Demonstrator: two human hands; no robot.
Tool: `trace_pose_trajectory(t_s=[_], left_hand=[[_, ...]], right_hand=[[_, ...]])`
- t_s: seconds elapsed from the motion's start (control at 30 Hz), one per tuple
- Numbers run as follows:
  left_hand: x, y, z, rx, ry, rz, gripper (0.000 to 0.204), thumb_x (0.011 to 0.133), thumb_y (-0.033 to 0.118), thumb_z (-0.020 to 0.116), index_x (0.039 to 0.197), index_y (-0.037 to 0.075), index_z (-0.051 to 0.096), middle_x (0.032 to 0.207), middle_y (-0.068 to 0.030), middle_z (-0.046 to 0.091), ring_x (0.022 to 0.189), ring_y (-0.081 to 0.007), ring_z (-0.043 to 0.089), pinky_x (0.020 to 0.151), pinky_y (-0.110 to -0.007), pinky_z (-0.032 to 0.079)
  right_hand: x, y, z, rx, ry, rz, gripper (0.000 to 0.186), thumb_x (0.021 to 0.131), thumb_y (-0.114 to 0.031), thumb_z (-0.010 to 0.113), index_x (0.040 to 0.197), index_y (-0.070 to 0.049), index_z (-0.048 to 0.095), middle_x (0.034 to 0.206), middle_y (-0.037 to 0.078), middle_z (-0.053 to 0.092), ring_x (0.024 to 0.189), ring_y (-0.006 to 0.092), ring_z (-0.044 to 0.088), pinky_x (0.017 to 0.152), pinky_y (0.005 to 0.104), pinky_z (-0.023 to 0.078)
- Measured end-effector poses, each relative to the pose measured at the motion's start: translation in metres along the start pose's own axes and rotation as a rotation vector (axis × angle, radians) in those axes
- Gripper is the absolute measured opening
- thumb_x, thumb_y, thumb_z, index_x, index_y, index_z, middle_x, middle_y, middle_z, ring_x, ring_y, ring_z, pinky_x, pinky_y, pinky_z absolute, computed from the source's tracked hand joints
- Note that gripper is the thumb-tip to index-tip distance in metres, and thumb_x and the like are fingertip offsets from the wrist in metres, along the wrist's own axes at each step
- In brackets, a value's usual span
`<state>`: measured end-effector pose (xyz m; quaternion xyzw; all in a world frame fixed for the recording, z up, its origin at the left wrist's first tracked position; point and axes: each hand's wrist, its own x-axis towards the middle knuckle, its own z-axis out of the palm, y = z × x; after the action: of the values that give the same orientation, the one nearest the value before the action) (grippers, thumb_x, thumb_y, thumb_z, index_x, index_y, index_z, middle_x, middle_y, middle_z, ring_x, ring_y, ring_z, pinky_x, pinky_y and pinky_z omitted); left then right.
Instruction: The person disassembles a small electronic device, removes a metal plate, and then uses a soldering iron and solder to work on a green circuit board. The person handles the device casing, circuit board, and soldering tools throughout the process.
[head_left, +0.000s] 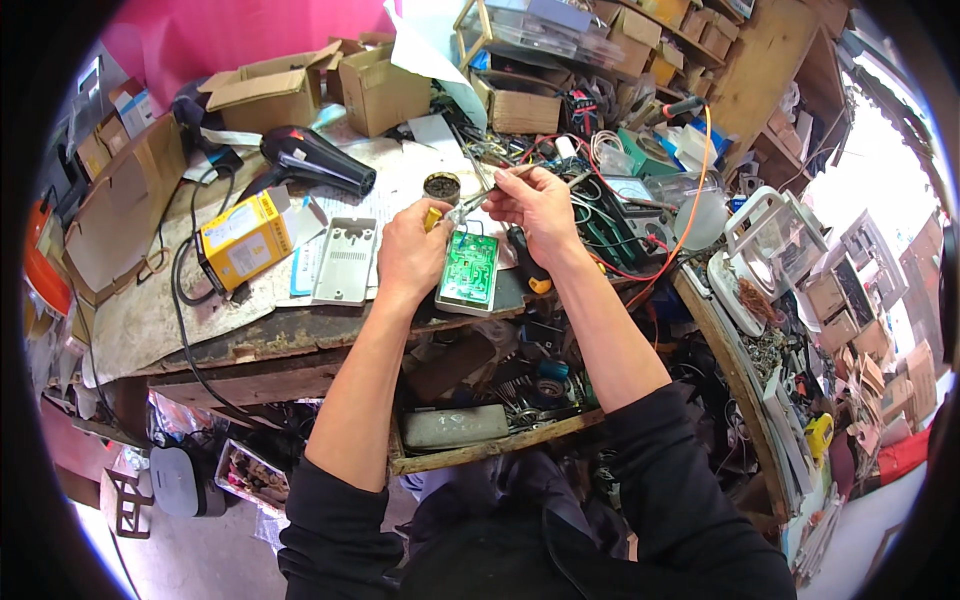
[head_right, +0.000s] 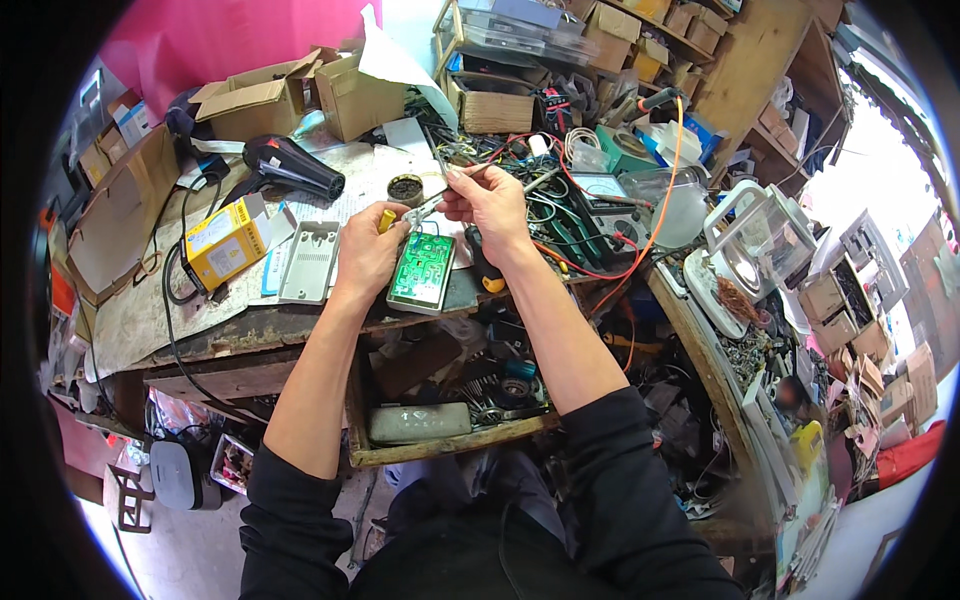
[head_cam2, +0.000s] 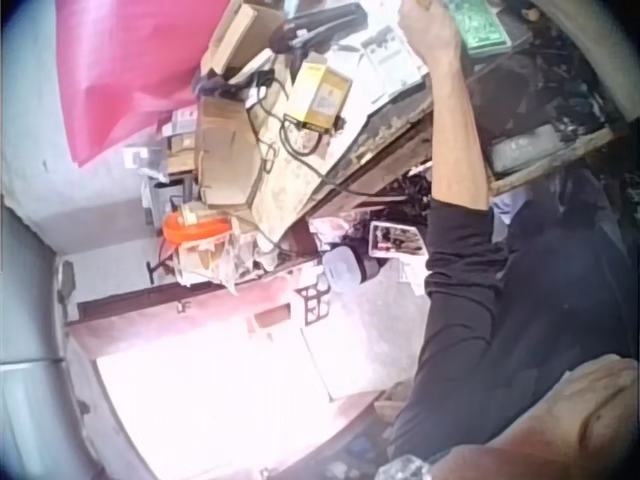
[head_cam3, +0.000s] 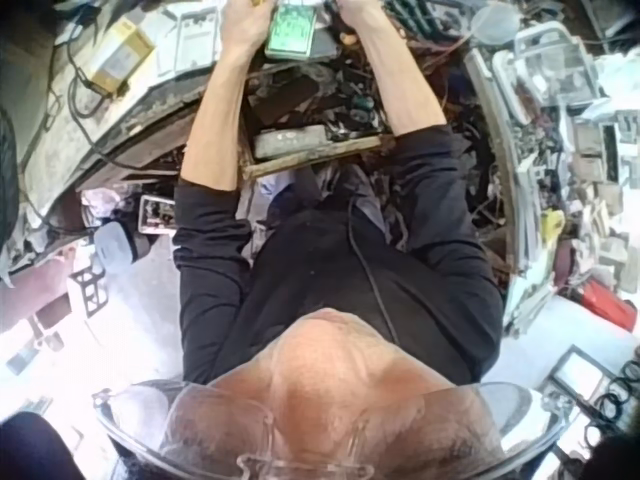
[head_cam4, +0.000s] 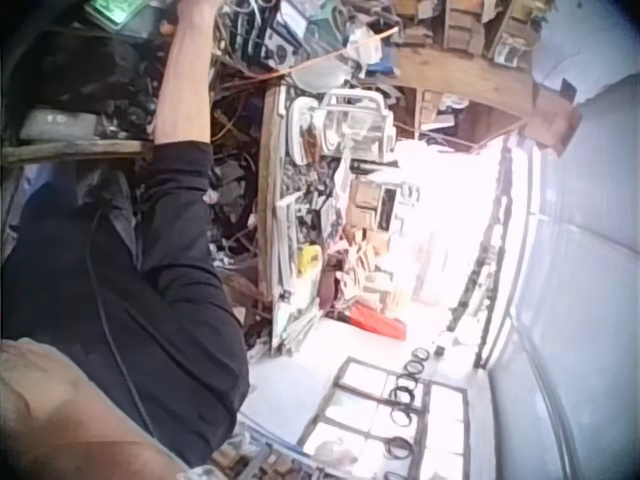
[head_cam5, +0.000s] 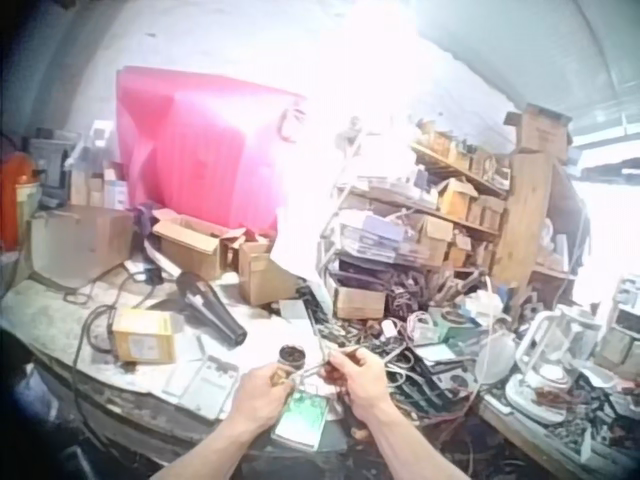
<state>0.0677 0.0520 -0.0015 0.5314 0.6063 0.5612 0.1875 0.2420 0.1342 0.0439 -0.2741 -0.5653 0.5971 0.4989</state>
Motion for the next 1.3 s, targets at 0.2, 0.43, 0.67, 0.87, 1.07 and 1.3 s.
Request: trace_pose_trajectory(t_s=[0.2,0.43,0.67,0.87,1.07,1.3], left_hand=[[0.0026,-0.0034,0.0026,-0.004,0.001,-0.008,0.021,0.092,0.020,0.069,0.109,0.007,0.074,0.098,-0.0201,0.075,0.093,-0.0366,0.073,0.081,-0.043,0.054],[0.0014,-0.0018,0.0020,-0.056,0.019,-0.007,0.021,0.092,0.019,0.070,0.109,0.006,0.074,0.097,-0.0206,0.075,0.093,-0.0369,0.073,0.081,-0.044,0.054],[0.0014,0.0013,0.0024,-0.042,0.065,0.000,0.023,0.092,0.020,0.071,0.108,0.004,0.074,0.096,-0.0212,0.075,0.091,-0.0371,0.073,0.080,-0.043,0.055],[0.0011,-0.0004,0.0015,-0.036,0.093,0.036,0.023,0.092,0.016,0.074,0.106,-0.002,0.074,0.089,-0.0153,0.075,0.082,-0.0213,0.070,0.075,-0.035,0.054],[0.0012,0.0047,-0.0014,-0.105,0.082,-0.005,0.024,0.093,0.021,0.070,0.104,0.001,0.076,0.088,-0.0213,0.075,0.084,-0.0319,0.075,0.076,-0.040,0.055],[0.0013,-0.0006,0.0014,-0.107,0.065,0.029,0.028,0.092,0.018,0.065,0.110,0.000,0.075,0.095,-0.0220,0.075,0.090,-0.0328,0.074,0.084,-0.039,0.056]], right_hand=[[-0.0006,0.0005,-0.0003,0.001,0.010,-0.014,0.019,0.098,-0.019,0.073,0.104,-0.002,0.067,0.087,0.008,0.074,0.072,0.0175,0.074,0.066,0.0308,0.060],[-0.0006,-0.0007,0.0006,-0.001,0.004,-0.008,0.017,0.098,-0.018,0.073,0.103,-0.004,0.064,0.087,0.009,0.073,0.075,0.0197,0.075,0.068,0.0317,0.062],[0.0004,0.0006,-0.0001,-0.007,0.015,-0.013,0.017,0.098,-0.018,0.073,0.103,-0.004,0.065,0.087,0.009,0.073,0.075,0.0194,0.075,0.069,0.0318,0.062],[-0.0004,0.0001,0.0044,0.004,0.007,-0.028,0.021,0.098,-0.019,0.074,0.104,-0.002,0.064,0.089,0.009,0.073,0.075,0.0186,0.074,0.068,0.0314,0.061],[-0.0017,-0.0025,0.0039,0.001,0.010,-0.036,0.021,0.098,-0.019,0.074,0.104,-0.002,0.064,0.089,0.009,0.073,0.076,0.0190,0.074,0.068,0.0315,0.061],[-0.0019,-0.0009,0.0024,-0.001,0.006,-0.034,0.018,0.098,-0.018,0.073,0.103,-0.003,0.064,0.089,0.009,0.073,0.077,0.0190,0.075,0.070,0.0316,0.062]])
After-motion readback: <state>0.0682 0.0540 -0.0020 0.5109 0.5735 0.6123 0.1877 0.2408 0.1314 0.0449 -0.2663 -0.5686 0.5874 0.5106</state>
